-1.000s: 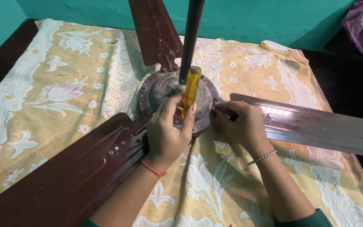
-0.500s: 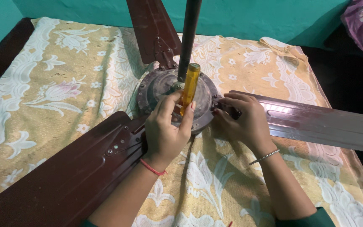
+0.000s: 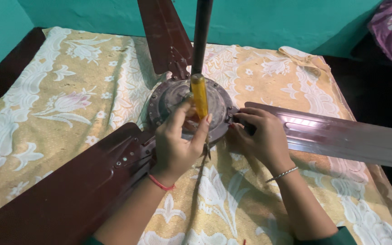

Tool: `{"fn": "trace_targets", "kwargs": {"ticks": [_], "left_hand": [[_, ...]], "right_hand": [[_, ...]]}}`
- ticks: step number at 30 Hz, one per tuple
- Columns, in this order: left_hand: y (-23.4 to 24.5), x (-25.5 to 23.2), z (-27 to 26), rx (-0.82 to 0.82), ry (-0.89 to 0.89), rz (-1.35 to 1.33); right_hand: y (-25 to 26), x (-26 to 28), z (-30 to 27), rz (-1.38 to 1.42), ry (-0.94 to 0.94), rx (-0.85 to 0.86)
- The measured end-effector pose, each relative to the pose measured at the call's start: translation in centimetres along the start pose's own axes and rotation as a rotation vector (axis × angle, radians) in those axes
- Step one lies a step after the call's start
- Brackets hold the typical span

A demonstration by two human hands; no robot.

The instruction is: The person attaches a ceiling fan blade to the fan hub using a screwdriver. They align the blade, insert screws, and tighten them to secure the blade in place.

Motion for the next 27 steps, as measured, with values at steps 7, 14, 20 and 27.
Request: {"fn": "trace_targets", "kwargs": {"ticks": [7,14,20,27], "left_hand": [[1.0,-3.9,2.0,-0.016,-0.151,-0.117],[-1.1,-7.4,6.9,-0.008,-0.279,-0.089],[-4.3,-7.4,8.6,0.02,-0.317,-0.054],[-5.6,-5.1,7.9,0.03,-0.248,0.006]], "right_hand": [[0.3,0.3,-0.5,0.001,-0.007,0.001],[0.0,-0.5,-1.0,-0.092,0.165,0.094],[-0.7,-5.0,-1.3,-0.297,-0.016,0.349],[-1.3,-6.8,-1.5,-0.365,-0.108,0.442]]}}
Point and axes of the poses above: each hand's wrist, its own z-axis towards the middle knuckle, its own y-axis out of the back of the hand, x = y × z, the point moved 10 cm from there along z, towards the middle knuckle, and after that the axes turned 3 degrees about -z, right-handed, at the moved point
